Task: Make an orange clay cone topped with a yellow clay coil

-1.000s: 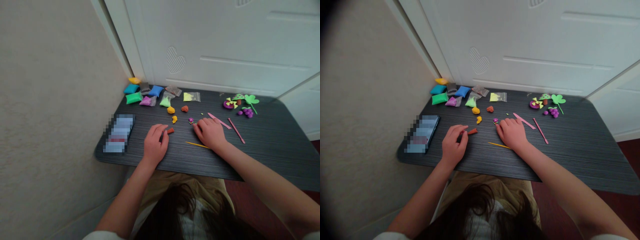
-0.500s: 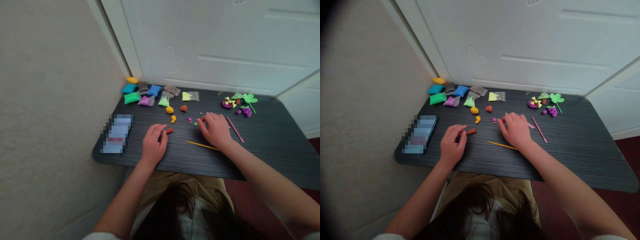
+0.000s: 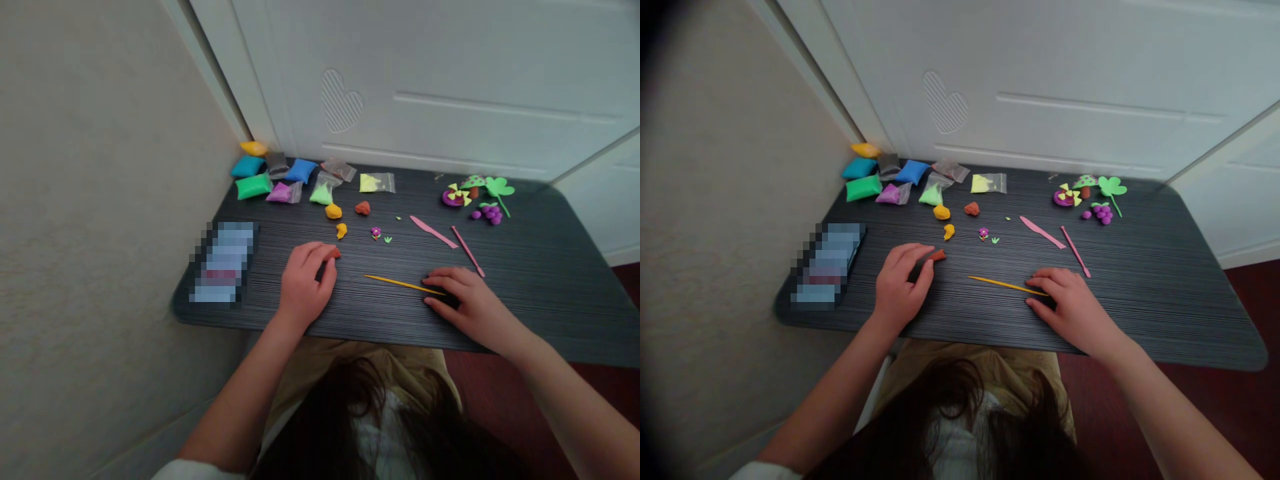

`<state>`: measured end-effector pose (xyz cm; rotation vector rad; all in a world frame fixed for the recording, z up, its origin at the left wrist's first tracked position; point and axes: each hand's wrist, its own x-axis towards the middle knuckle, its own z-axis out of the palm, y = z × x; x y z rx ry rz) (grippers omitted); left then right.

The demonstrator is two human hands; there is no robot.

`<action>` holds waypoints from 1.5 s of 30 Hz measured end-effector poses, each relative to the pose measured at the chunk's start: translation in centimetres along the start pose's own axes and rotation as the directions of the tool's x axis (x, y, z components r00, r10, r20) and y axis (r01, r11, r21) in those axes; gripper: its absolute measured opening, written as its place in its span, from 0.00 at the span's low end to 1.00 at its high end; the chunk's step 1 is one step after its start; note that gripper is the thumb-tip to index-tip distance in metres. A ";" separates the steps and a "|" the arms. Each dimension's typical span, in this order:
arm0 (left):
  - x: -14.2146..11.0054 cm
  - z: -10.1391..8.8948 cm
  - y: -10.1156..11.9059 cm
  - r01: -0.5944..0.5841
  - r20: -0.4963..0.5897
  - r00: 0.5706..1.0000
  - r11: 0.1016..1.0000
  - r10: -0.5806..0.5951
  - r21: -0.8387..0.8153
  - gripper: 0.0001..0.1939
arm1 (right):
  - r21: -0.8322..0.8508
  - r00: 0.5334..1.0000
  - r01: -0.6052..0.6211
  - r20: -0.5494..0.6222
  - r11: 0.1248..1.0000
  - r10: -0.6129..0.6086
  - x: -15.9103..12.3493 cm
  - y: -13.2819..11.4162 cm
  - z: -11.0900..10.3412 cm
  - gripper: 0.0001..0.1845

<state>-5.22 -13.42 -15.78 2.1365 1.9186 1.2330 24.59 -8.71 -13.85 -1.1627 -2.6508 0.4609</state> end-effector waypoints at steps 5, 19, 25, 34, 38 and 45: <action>0.1 0.6 2.7 -0.134 0.224 0.966 0.991 0.128 0.009 0.15 | 0.009 1.000 -0.006 -0.014 1.000 0.006 0.0 0.1 0.4 0.08; 0.2 3.1 4.1 -0.103 0.342 0.936 0.993 0.080 0.051 0.06 | 0.050 1.000 -0.008 -0.022 0.999 0.010 0.1 0.6 0.0 0.07; 0.2 2.9 4.3 -0.079 0.352 0.933 0.997 0.071 0.009 0.06 | 0.062 0.999 -0.012 -0.034 0.998 0.014 0.2 0.8 -0.2 0.07; 0.0 2.8 4.6 -0.027 0.296 0.954 0.999 0.038 -0.041 0.08 | 0.047 0.959 -0.125 -0.250 0.991 0.133 2.5 1.4 -1.0 0.07; -0.4 3.0 4.6 -0.035 0.166 0.985 0.997 0.045 -0.066 0.10 | -0.006 0.885 -0.195 -0.433 0.981 0.173 5.7 0.7 -0.3 0.11; -0.5 2.9 4.0 -0.049 -0.026 0.999 0.994 0.047 -0.093 0.12 | -0.055 0.849 -0.188 -0.511 0.981 0.134 9.0 -1.2 2.8 0.11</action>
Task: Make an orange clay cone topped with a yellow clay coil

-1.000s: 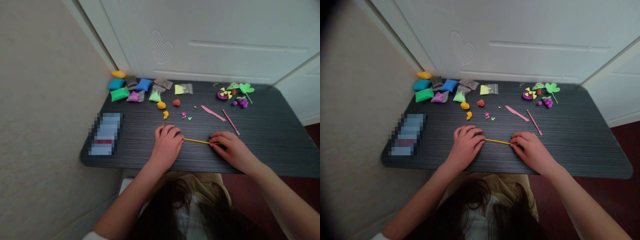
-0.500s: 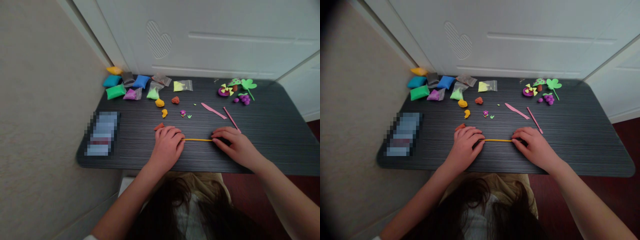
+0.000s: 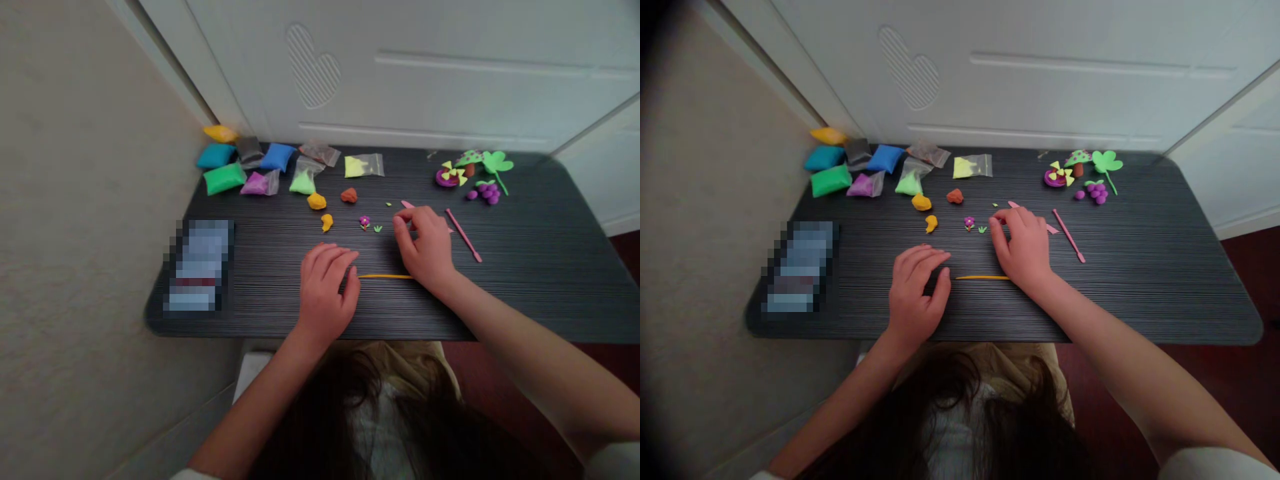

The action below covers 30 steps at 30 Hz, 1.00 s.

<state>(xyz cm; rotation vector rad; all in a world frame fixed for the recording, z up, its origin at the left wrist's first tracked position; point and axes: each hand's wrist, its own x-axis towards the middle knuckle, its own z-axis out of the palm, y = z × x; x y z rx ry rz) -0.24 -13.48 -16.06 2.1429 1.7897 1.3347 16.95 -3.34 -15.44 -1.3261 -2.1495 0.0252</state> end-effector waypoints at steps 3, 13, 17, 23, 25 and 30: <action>0.1 0.0 -0.1 -0.004 -0.017 1.000 1.000 0.004 -0.020 0.13 | -0.026 0.999 -0.017 -0.032 1.000 0.017 -0.4 0.2 0.5 0.12; -0.1 -0.4 -0.4 -0.004 -0.034 0.999 0.995 0.001 -0.099 0.12 | -0.037 0.998 -0.005 0.062 0.999 0.007 -0.8 -1.4 0.3 0.13; -0.2 -0.6 -0.3 -0.016 -0.057 0.998 0.991 0.008 -0.132 0.11 | 0.083 0.995 -0.080 0.058 0.993 0.075 -0.2 0.1 0.9 0.13; -0.3 -0.9 -0.6 -0.007 -0.120 0.993 0.985 -0.014 -0.174 0.10 | 0.251 0.972 -0.217 -0.029 0.943 0.232 1.3 2.3 0.7 0.15; -0.2 -1.0 -0.6 -0.008 -0.144 0.989 0.982 -0.019 -0.188 0.10 | 0.262 0.970 -0.217 -0.048 0.940 0.238 1.4 1.1 0.7 0.15; -0.3 -1.2 -0.6 -0.018 -0.184 0.983 0.975 -0.023 -0.222 0.10 | 0.197 0.984 -0.172 -0.006 0.965 0.177 0.8 -3.4 2.3 0.15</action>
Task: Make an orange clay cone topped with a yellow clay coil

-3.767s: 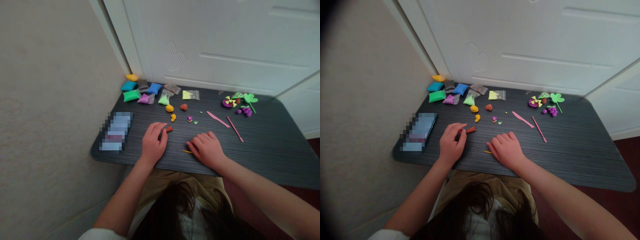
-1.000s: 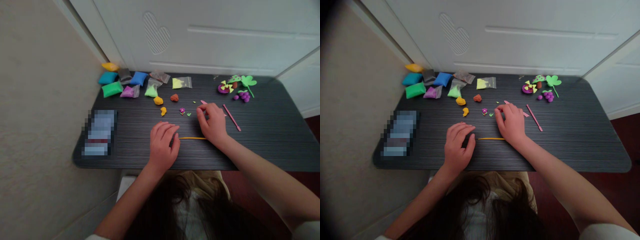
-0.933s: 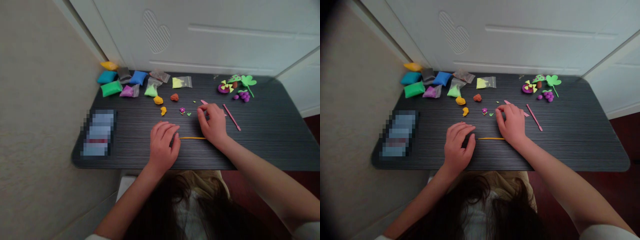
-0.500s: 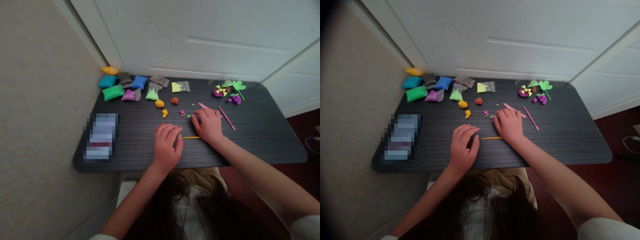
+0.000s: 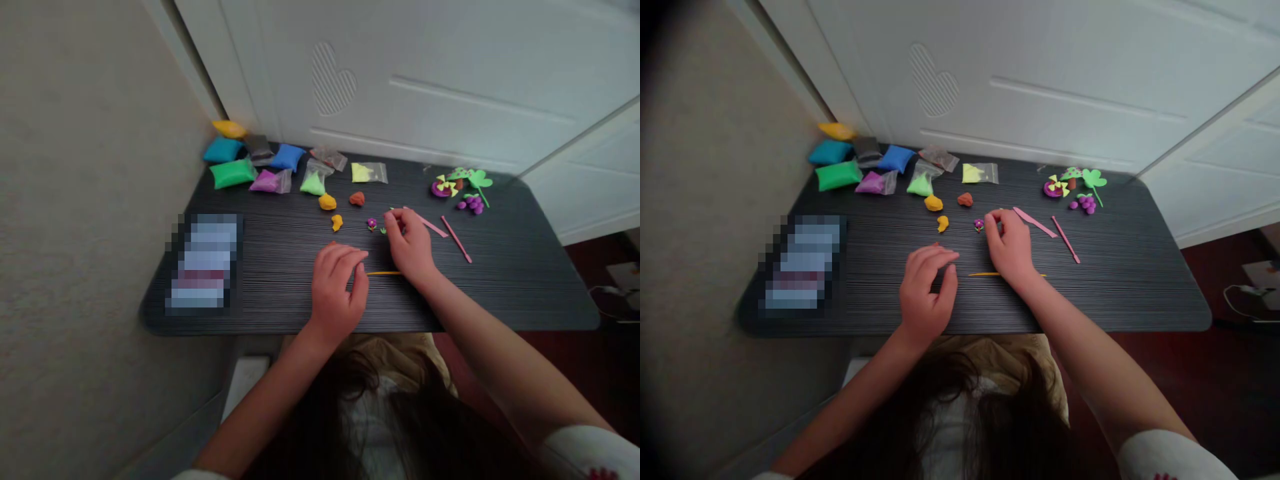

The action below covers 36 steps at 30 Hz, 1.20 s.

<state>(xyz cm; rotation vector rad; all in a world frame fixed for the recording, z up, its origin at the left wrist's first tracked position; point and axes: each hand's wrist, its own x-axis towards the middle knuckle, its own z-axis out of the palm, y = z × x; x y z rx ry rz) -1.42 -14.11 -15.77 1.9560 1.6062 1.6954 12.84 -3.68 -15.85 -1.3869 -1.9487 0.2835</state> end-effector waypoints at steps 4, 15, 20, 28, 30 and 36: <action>-0.1 0.0 0.0 0.016 -0.008 1.000 0.999 -0.016 -0.030 0.11 | -0.114 0.999 0.010 0.053 0.993 -0.004 -0.8 -1.2 1.0 0.14; 0.1 -0.3 0.0 0.028 -0.006 1.000 0.996 -0.028 -0.090 0.12 | -0.096 0.998 0.025 0.065 0.995 -0.018 -0.7 -1.4 1.0 0.13; 0.0 -0.7 0.1 0.022 -0.037 0.999 0.997 -0.025 -0.077 0.12 | 0.090 0.986 -0.052 -0.155 0.995 0.066 -0.6 -0.9 -0.5 0.14; 0.1 -0.7 0.1 0.033 -0.021 0.999 0.996 -0.035 -0.086 0.12 | 0.207 0.998 -0.062 0.015 0.976 0.061 0.4 -2.8 0.0 0.12; 0.0 -0.7 0.0 0.042 -0.019 0.999 0.995 -0.044 -0.090 0.12 | 0.214 0.996 -0.089 0.050 0.973 0.080 0.5 -2.2 -0.2 0.11; 0.0 0.3 -0.5 0.100 0.195 0.973 0.986 -0.126 0.136 0.11 | 0.241 0.980 -0.169 0.147 0.956 0.136 0.7 0.6 -1.1 0.09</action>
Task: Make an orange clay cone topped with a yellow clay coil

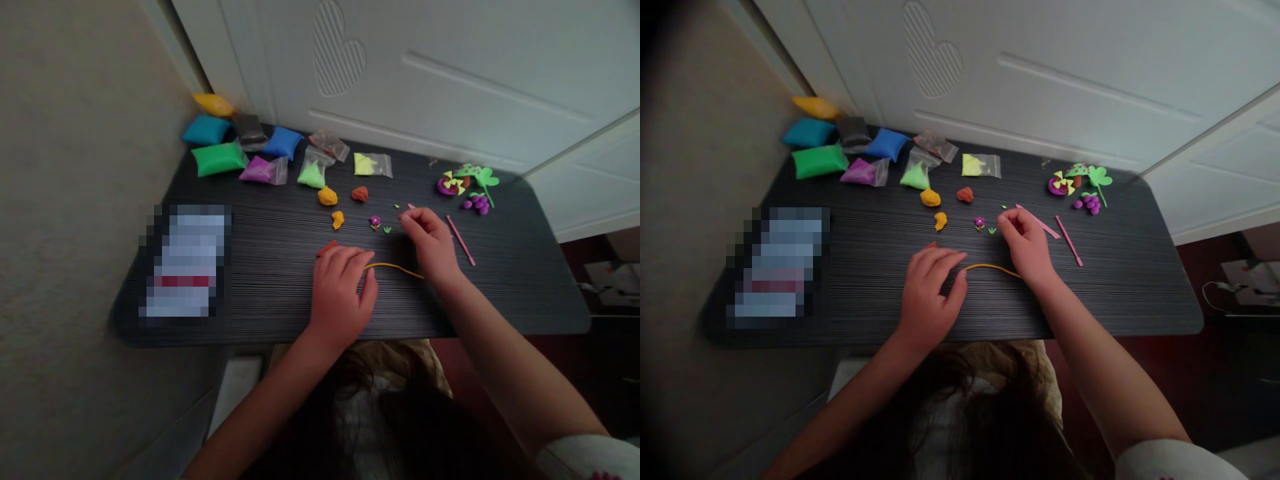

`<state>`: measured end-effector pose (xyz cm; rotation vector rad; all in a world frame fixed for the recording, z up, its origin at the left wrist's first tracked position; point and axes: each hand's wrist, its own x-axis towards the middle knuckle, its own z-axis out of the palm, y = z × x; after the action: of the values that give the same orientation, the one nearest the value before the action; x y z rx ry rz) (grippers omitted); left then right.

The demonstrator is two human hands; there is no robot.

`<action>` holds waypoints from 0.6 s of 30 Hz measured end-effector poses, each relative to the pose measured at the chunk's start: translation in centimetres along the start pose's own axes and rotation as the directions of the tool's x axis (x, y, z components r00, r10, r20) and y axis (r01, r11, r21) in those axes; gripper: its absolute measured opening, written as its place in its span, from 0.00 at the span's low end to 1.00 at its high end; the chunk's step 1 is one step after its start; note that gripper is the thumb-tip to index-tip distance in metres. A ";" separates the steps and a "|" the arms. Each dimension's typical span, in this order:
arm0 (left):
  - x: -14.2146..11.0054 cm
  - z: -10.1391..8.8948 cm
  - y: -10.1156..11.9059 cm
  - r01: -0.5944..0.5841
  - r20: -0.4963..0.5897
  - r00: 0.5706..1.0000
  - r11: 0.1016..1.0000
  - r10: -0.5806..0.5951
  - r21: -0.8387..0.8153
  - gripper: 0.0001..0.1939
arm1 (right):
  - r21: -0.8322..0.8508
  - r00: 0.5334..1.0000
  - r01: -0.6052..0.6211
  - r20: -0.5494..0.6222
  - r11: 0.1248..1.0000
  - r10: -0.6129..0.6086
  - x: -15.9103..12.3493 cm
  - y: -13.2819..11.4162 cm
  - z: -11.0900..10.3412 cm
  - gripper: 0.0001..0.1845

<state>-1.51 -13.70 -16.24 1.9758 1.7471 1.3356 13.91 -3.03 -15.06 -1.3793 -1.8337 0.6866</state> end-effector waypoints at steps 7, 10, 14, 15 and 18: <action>0.1 1.0 -0.1 0.008 0.177 0.984 0.990 -0.032 0.138 0.10 | -0.124 0.976 0.064 0.215 0.990 -0.036 -1.8 1.0 -4.3 0.10; 0.0 1.2 -0.3 -0.004 0.185 0.982 0.987 -0.026 0.161 0.07 | -0.207 0.931 0.150 0.358 0.967 -0.068 -4.2 1.5 -6.5 0.14; 0.1 1.3 -0.3 -0.009 0.180 0.984 0.985 -0.022 0.172 0.06 | -0.276 0.908 0.239 0.404 0.931 -0.113 -6.5 2.3 -7.6 0.11; 0.1 1.3 -0.3 -0.011 0.182 0.983 0.985 -0.021 0.172 0.06 | -0.285 0.905 0.256 0.407 0.924 -0.125 -6.7 2.5 -7.6 0.09; 0.2 1.3 -0.1 -0.020 0.187 0.982 0.986 -0.011 0.166 0.05 | -0.299 0.889 0.304 0.430 0.905 -0.157 -6.7 2.8 -7.8 0.07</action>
<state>-0.71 -12.98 -16.99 2.1157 1.8174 0.9938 22.83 -8.73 -14.18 -1.2674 -2.5088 0.5481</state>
